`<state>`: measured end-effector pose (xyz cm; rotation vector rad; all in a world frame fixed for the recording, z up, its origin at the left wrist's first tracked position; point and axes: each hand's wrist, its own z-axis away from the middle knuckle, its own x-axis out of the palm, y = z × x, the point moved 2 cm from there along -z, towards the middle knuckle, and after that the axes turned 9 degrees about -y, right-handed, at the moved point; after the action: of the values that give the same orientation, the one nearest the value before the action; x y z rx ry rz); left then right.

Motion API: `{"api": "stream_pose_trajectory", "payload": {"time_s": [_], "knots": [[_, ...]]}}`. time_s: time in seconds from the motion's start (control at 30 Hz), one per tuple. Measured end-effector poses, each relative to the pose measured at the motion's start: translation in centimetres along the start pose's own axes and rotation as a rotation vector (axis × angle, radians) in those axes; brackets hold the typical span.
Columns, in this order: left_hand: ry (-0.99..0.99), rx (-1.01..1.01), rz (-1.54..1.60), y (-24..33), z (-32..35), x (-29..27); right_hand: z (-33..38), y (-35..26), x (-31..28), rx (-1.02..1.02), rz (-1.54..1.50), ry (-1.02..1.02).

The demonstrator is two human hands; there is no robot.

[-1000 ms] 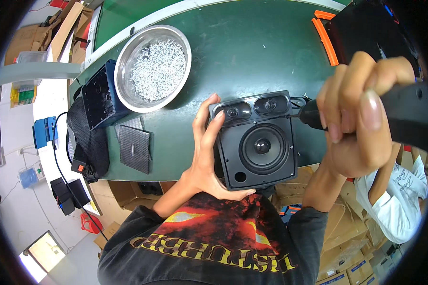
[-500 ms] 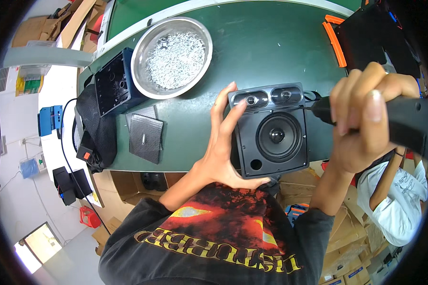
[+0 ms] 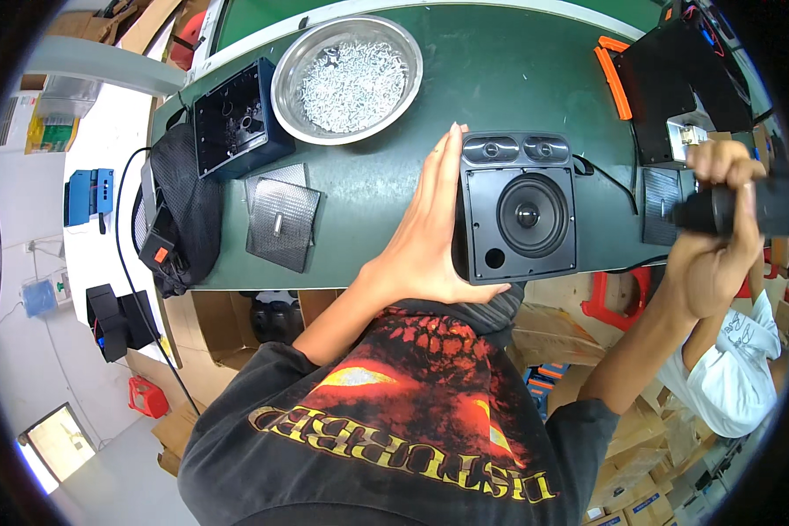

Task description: The person is assembling a small speaker unit by screwing together various components.

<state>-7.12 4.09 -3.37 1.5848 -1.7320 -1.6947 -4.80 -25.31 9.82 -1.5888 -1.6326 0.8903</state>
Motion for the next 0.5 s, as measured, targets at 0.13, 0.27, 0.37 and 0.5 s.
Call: {"api": "stream_pose_trajectory", "payload": {"time_s": [0.13,0.27,0.37,0.5], "knots": [[0.013,-0.037,0.012,0.3,0.3,0.2,-1.7,-2.5,2.4,-0.187,0.086,-0.108],[0.036,-0.044,-0.039,0.9,1.2,0.4,-1.5,-3.6,4.4,-0.085,0.287,0.100],[0.033,-0.052,-0.038,0.9,1.8,0.5,-1.1,-2.3,5.3,-0.012,-0.047,0.070],[0.050,-0.034,-0.026,0.7,1.7,0.6,-0.7,1.1,5.7,-0.059,-0.443,-0.090]]}}
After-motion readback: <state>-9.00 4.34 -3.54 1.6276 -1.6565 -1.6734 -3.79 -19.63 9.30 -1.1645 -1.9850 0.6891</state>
